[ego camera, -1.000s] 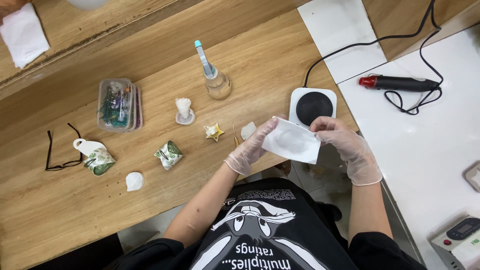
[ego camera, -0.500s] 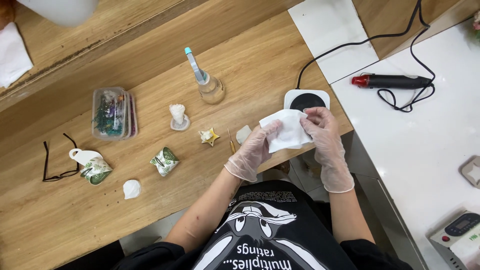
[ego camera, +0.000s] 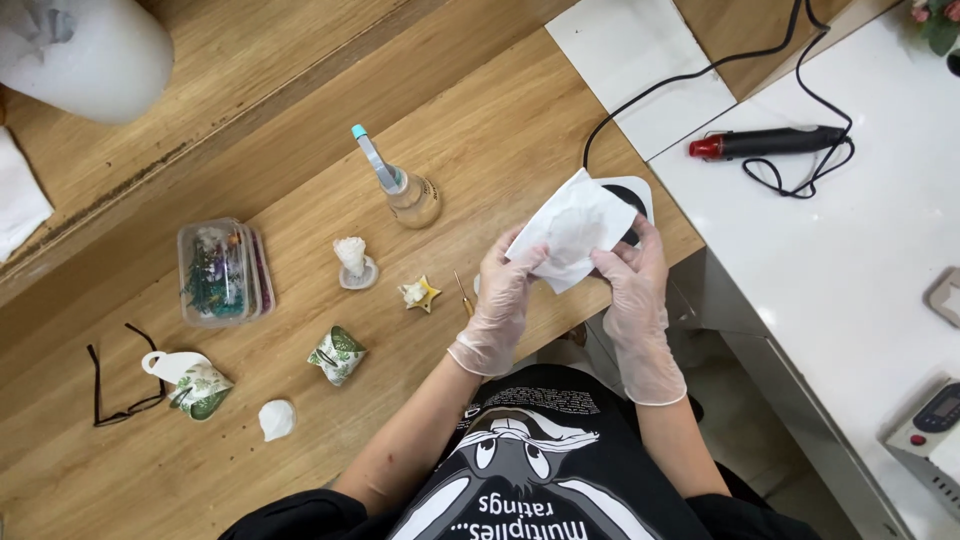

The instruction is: Preparing and cleaning wax components for candle making.

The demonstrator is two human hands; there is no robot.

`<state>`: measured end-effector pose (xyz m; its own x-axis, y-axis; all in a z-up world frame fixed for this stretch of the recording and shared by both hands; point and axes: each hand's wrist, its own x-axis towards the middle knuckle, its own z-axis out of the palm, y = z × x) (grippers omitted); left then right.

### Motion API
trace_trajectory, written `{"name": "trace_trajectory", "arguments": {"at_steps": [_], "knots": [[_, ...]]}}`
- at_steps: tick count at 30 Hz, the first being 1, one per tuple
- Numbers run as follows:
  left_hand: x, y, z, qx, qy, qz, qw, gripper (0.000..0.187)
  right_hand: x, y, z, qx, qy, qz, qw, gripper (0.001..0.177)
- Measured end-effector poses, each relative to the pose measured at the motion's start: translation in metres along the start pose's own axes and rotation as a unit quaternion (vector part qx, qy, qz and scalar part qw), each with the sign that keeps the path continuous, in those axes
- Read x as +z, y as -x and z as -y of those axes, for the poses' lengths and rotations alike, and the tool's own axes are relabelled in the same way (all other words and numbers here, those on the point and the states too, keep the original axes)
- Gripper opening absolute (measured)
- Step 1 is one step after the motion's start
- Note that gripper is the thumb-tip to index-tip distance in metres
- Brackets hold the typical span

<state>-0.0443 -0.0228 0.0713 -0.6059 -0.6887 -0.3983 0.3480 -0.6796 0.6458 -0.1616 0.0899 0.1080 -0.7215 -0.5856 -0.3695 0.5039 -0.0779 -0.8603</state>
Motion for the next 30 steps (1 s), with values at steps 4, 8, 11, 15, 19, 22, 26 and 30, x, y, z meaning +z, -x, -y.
{"name": "trace_trajectory", "arguments": {"at_steps": [4, 8, 11, 15, 19, 22, 26, 30], "knots": [[0.002, 0.014, -0.059, -0.001, -0.164, 0.141, 0.976, 0.075, 0.002, 0.019, 0.014, -0.075, 0.097, 0.032, 0.992, 0.083], [-0.011, 0.016, -0.087, 0.008, -0.374, 0.309, 0.874, 0.065, 0.013, 0.035, 0.019, -0.068, 0.138, 0.058, 0.986, 0.090], [-0.026, 0.008, -0.072, 0.093, -0.433, 0.357, 0.822, 0.051, 0.004, 0.038, 0.000, -0.060, 0.093, 0.030, 0.993, 0.072], [-0.014, 0.017, -0.081, 0.114, -0.478, 0.342, 0.801, 0.048, -0.002, 0.043, -0.003, -0.060, 0.068, 0.028, 0.996, 0.044], [0.005, 0.030, -0.097, 0.045, -0.463, 0.330, 0.821, 0.056, 0.018, 0.056, 0.025, -0.047, 0.126, 0.073, 0.988, 0.046], [0.005, 0.028, -0.097, 0.075, -0.511, 0.330, 0.790, 0.044, 0.025, 0.058, 0.033, -0.048, 0.262, 0.062, 0.962, 0.046], [0.024, 0.030, -0.112, 0.063, -0.671, 0.274, 0.687, 0.025, 0.004, 0.049, 0.020, -0.139, 0.517, 0.014, 0.845, 0.021], [0.009, 0.019, -0.082, 0.067, -0.532, 0.233, 0.812, 0.026, 0.003, 0.038, 0.007, -0.164, 0.337, 0.023, 0.927, 0.017]]}}
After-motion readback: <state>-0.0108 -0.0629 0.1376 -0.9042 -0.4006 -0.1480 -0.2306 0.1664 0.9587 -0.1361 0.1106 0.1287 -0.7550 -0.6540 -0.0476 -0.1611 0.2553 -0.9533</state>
